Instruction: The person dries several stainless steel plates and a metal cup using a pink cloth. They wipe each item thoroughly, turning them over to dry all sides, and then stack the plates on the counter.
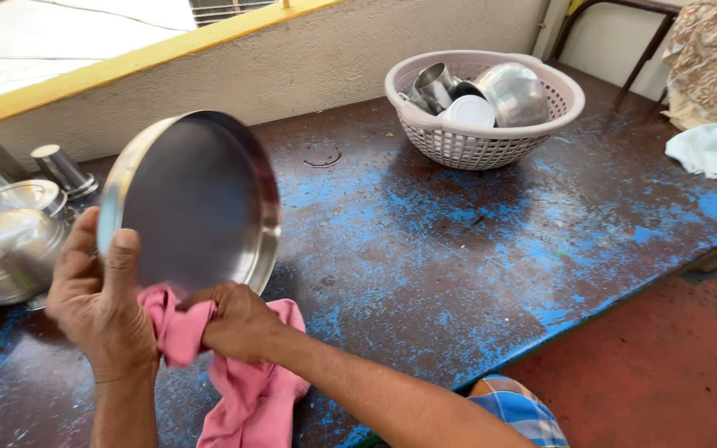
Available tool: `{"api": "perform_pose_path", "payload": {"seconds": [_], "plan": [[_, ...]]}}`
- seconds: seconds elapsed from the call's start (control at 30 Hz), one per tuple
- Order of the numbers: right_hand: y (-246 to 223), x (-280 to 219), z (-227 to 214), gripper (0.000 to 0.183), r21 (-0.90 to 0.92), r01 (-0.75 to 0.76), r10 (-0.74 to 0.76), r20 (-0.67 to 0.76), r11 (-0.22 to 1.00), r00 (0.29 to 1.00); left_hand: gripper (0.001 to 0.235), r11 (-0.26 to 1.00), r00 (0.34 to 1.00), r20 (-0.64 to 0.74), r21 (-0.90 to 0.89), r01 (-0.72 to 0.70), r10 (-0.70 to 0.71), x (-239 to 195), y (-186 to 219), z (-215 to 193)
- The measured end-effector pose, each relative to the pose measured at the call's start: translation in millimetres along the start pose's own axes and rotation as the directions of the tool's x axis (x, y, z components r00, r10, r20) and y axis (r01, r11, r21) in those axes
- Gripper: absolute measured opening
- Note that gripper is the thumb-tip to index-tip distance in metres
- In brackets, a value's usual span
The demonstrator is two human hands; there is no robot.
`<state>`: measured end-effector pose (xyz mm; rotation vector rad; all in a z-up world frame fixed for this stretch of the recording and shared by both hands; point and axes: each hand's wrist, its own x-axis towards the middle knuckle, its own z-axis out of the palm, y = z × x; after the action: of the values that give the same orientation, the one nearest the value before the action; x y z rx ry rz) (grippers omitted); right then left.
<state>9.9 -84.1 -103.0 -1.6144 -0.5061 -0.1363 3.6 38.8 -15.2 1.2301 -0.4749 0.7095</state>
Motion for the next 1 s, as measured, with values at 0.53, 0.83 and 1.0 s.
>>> {"api": "perform_pose_path", "payload": {"seconds": [0.53, 0.83, 1.0], "plan": [[11, 19, -32, 0.05, -0.624, 0.209, -0.094, 0.211, 0.753, 0.973, 0.053, 0.972, 0.988, 0.144, 0.217, -0.092, 0.061, -1, -2, -11], [-13, 13, -43, 0.044, -0.769, 0.191, -0.02, 0.225, 0.61, 0.974, 0.052, 0.833, 0.983, -0.09, 0.546, -0.087, 0.161, 1, 5, 15], [-20, 19, -19, 0.046, -0.45, 0.066, 0.022, 0.188, 0.891, 0.982, 0.055, 0.833, 0.999, -0.038, 0.552, 0.035, -0.017, 11, 15, 3]]}}
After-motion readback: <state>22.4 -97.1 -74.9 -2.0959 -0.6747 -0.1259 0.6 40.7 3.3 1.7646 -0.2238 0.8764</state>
